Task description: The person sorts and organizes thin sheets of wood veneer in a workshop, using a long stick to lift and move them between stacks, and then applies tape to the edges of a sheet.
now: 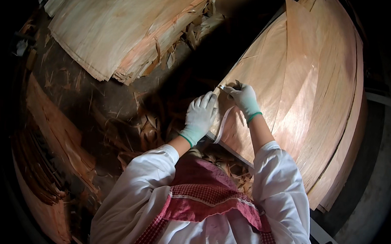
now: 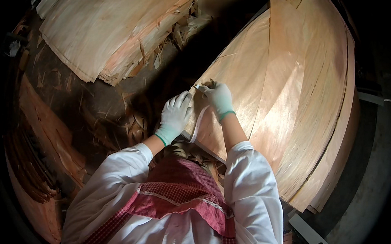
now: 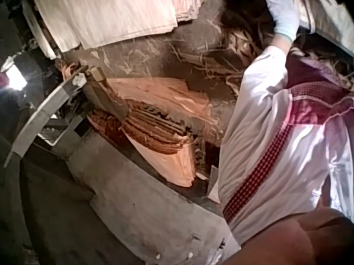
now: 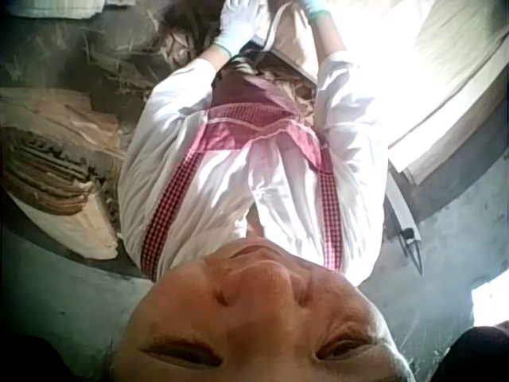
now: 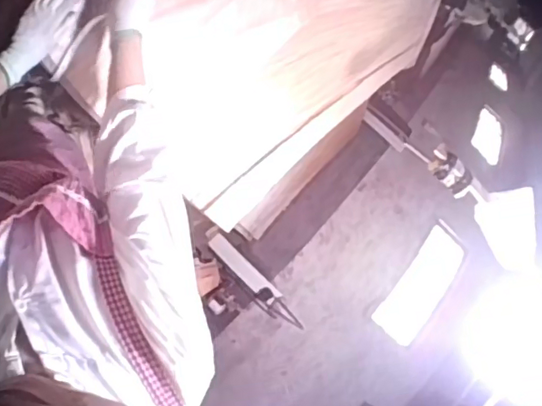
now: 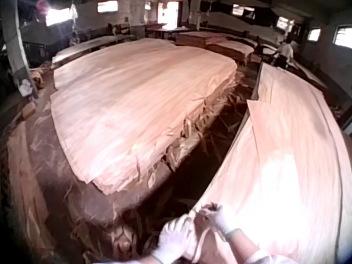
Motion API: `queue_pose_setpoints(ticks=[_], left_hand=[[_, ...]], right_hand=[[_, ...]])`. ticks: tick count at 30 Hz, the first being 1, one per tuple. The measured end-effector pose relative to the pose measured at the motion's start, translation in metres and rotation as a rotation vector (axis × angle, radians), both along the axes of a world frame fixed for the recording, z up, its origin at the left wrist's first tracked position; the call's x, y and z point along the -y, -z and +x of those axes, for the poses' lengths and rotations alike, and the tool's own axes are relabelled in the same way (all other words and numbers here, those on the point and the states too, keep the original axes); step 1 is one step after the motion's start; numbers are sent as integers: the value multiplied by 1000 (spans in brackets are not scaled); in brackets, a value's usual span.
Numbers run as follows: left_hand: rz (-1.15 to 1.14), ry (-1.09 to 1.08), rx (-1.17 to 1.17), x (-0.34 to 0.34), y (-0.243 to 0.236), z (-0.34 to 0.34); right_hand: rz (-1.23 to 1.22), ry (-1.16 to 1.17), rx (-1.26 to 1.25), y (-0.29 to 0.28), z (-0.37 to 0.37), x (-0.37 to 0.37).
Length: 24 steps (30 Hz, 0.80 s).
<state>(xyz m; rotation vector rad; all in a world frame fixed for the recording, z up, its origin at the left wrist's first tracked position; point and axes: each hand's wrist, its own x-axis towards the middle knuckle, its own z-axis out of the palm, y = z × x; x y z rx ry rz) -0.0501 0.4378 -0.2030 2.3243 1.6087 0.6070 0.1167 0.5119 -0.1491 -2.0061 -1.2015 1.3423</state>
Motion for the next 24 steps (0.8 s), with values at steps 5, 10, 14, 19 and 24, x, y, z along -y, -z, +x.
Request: queue_pose_setpoints(ticks=[5,10,14,19,24], left_hand=[[-34,49,-38,-3,-11,-2],[-183,-125,252,-28,-53,-35],[-13,-26,225,-61,-78,-15],[-52,255,-286,-58,0,17],[44,303,-472,-51,-5,32]], right_hand=[[-124,-179,329,11,-1,-26],[-112,-195,415,21,6,-30],[-237,-277,492,2,3,-34],[-170,-224,608,-7,-2,-22],[-87,-226,414,23,26,10]])
